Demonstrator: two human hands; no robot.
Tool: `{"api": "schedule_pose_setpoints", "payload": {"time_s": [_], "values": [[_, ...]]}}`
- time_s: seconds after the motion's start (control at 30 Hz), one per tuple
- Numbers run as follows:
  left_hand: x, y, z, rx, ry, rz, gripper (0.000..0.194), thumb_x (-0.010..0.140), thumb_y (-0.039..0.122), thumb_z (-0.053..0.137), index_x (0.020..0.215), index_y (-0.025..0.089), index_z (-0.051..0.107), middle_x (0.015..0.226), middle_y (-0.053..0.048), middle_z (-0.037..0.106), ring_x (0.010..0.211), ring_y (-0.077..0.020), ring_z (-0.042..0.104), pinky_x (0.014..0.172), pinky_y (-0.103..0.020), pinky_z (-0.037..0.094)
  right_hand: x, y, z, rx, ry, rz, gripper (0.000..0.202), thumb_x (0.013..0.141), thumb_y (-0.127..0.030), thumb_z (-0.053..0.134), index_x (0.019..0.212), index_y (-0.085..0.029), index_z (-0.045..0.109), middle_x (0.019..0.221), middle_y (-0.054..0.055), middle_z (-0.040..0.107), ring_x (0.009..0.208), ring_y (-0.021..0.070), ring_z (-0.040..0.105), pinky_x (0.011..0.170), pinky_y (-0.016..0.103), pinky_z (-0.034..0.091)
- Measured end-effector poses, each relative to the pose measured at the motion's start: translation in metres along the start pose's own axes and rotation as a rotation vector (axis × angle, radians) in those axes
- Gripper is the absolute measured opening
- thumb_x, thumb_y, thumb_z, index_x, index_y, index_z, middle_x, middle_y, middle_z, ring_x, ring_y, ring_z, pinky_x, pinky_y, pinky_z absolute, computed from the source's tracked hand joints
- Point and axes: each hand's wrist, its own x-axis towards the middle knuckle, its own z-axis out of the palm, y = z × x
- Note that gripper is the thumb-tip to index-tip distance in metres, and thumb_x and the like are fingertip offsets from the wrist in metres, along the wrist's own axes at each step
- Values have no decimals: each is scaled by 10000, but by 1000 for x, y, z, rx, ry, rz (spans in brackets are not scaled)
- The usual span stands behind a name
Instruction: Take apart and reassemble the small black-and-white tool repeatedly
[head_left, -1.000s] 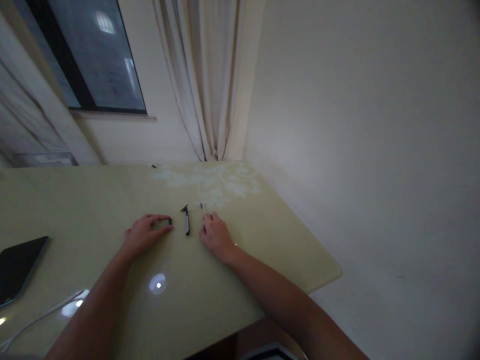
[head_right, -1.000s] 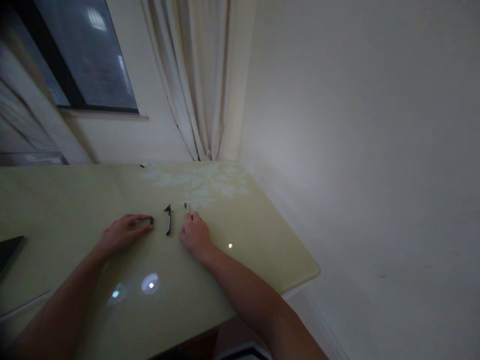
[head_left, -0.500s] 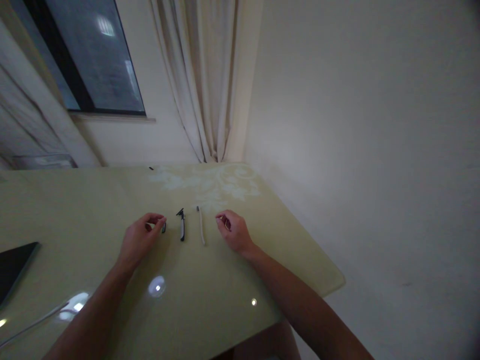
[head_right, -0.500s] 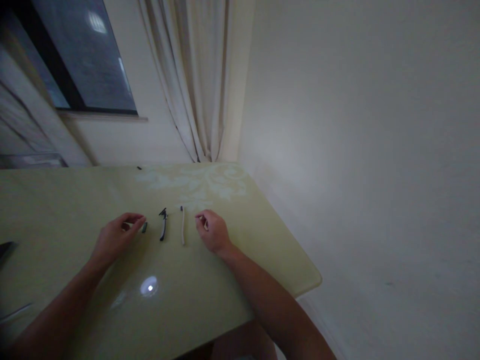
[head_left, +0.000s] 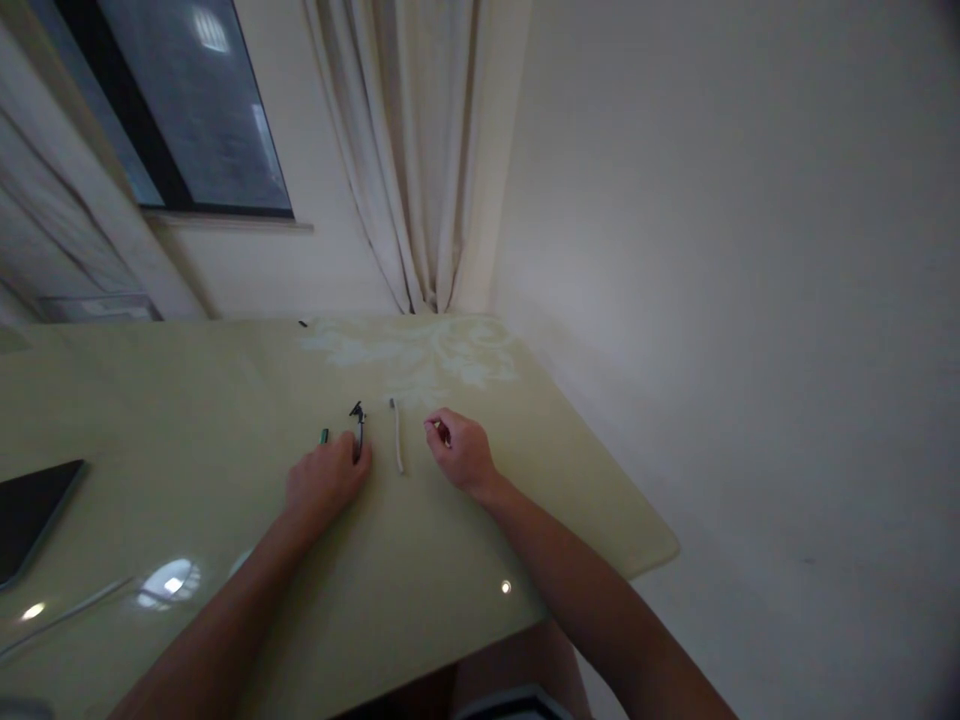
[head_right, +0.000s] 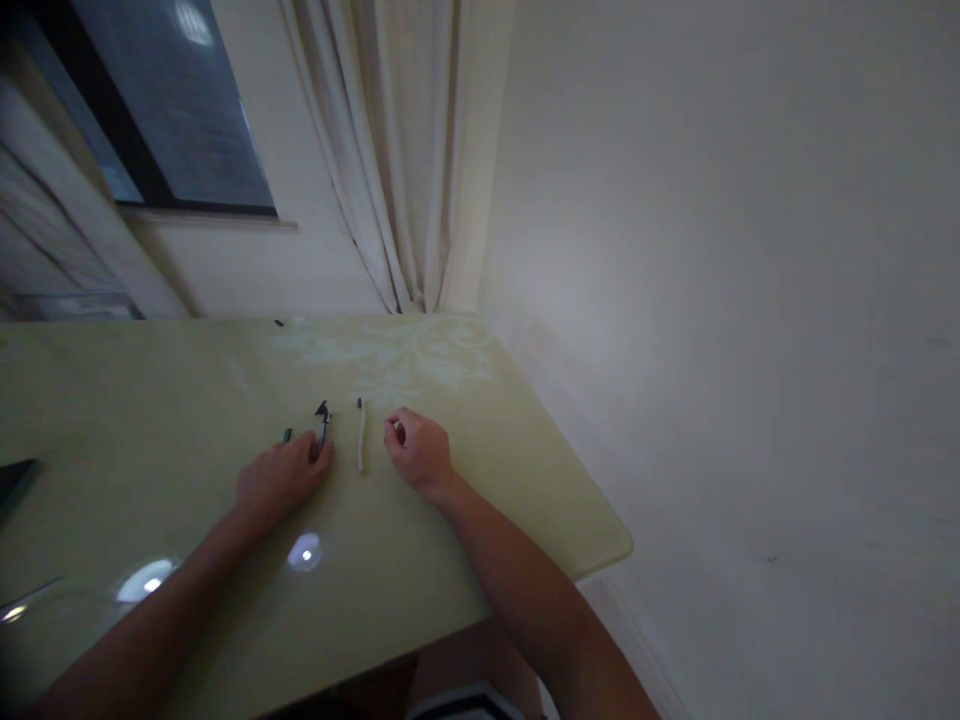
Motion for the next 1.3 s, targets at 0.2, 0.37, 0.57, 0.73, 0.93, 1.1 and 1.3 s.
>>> {"api": "schedule_pose_setpoints", "payload": {"time_s": [0.2, 0.37, 0.57, 0.73, 0.93, 1.1, 1.3], "values": [[-1, -3, -8, -407, 98, 170, 455, 995, 539, 345, 818, 220, 617, 762, -71, 699, 736, -250, 657, 665, -323, 445, 3, 2, -1, 198, -66, 57, 248, 1010, -376, 572, 1041, -174, 712, 780, -1, 649, 688, 131, 555, 688, 249, 400], [-29, 31, -1, -730, 52, 468, 448, 996, 576, 431, 873, 206, 650, 689, -3, 632, 639, -183, 562, 610, -277, 393, -2, -7, 6, 692, -238, 53, 482, 998, -612, 527, 1081, -166, 689, 887, 25, 643, 746, 138, 573, 685, 252, 451], [-26, 23, 0, -736, 63, 484, 518, 969, 596, 502, 729, 199, 732, 703, -42, 661, 650, -189, 581, 645, -292, 415, -3, -7, 9, 842, -247, 169, 516, 898, -686, 637, 911, -171, 652, 766, -5, 568, 709, 138, 535, 667, 262, 434], [-19, 7, -16, -963, 25, 396, 571, 840, 592, 710, 1257, 203, 727, 819, -16, 659, 645, -152, 522, 609, -262, 419, 0, -6, -11, 917, -624, 157, 492, 888, -658, 678, 898, -168, 639, 625, -76, 402, 559, 98, 361, 550, 244, 280], [-22, 10, -14, -1191, -180, 461, 551, 831, 516, 761, 1281, 201, 713, 760, 0, 603, 729, -166, 560, 680, -272, 436, -5, -15, -17, 961, -853, 204, 589, 943, -727, 543, 843, -154, 633, 609, -84, 330, 520, 87, 260, 516, 259, 192], [-18, 7, -7, -1308, -203, 392, 523, 687, 411, 889, 1147, 220, 732, 828, -15, 662, 783, -184, 600, 704, -279, 460, -6, -14, -11, 875, -793, 116, 630, 937, -781, 521, 717, -190, 521, 568, -80, 349, 502, 86, 271, 510, 266, 196], [-18, 4, -1, -1425, -231, 343, 554, 645, 438, 922, 1127, 243, 730, 949, -48, 723, 922, -232, 654, 837, -329, 514, -7, -20, -10, 752, -684, 47, 663, 981, -778, 425, 660, -199, 463, 564, -64, 386, 522, 89, 308, 544, 278, 242]]}}
